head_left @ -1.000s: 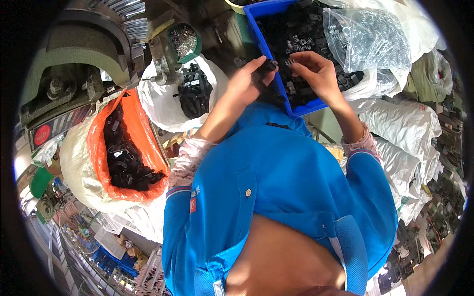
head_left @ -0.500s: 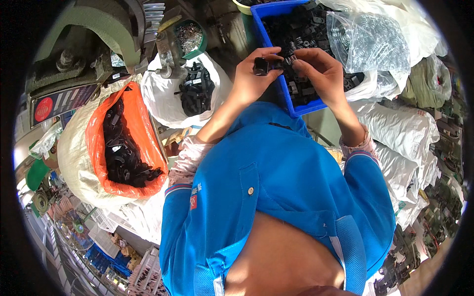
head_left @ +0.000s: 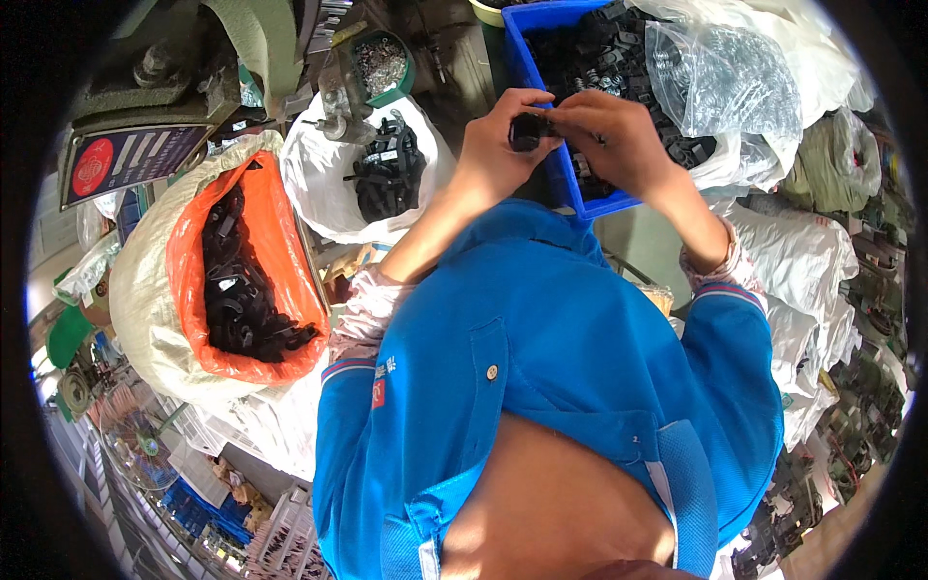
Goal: The person repeatedly picks small black plastic components from a blue bin, attaches a smaller piece to each, and places the assembled units into a white sack. The process continues throughout the clip with consistent hand movements and no visible tools.
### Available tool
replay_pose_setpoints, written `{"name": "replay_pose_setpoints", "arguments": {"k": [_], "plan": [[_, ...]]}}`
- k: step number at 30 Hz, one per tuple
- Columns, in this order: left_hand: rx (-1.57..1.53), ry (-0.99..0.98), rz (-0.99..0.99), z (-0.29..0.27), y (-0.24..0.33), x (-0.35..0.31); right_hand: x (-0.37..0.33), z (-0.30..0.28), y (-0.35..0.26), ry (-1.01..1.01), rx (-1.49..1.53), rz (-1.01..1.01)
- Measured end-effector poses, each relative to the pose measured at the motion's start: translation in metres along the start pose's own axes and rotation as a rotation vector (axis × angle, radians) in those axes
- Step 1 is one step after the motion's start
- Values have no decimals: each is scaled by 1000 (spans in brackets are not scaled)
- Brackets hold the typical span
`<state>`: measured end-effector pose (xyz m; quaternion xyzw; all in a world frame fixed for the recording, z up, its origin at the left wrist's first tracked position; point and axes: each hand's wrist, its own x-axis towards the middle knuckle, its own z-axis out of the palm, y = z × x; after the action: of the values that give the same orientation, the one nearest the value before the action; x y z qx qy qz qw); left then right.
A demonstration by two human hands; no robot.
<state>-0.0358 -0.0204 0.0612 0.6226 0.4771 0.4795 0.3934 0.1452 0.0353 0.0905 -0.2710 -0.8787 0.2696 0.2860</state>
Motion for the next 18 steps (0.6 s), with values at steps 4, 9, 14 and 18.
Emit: {"name": "replay_pose_setpoints", "arguments": {"k": [4,9,14,18], "plan": [[-100,62,104,0,-8,-1,-10,-1,1,96,687,482],[-253,18,51,8,-4,-4,-42,34,12,125,1489,768],[-32,6,242,-5,-16,3,-47,33,14,297,1537,862],[125,-9,369,-9,-16,12,-50,26,14,322,1456,868]]}}
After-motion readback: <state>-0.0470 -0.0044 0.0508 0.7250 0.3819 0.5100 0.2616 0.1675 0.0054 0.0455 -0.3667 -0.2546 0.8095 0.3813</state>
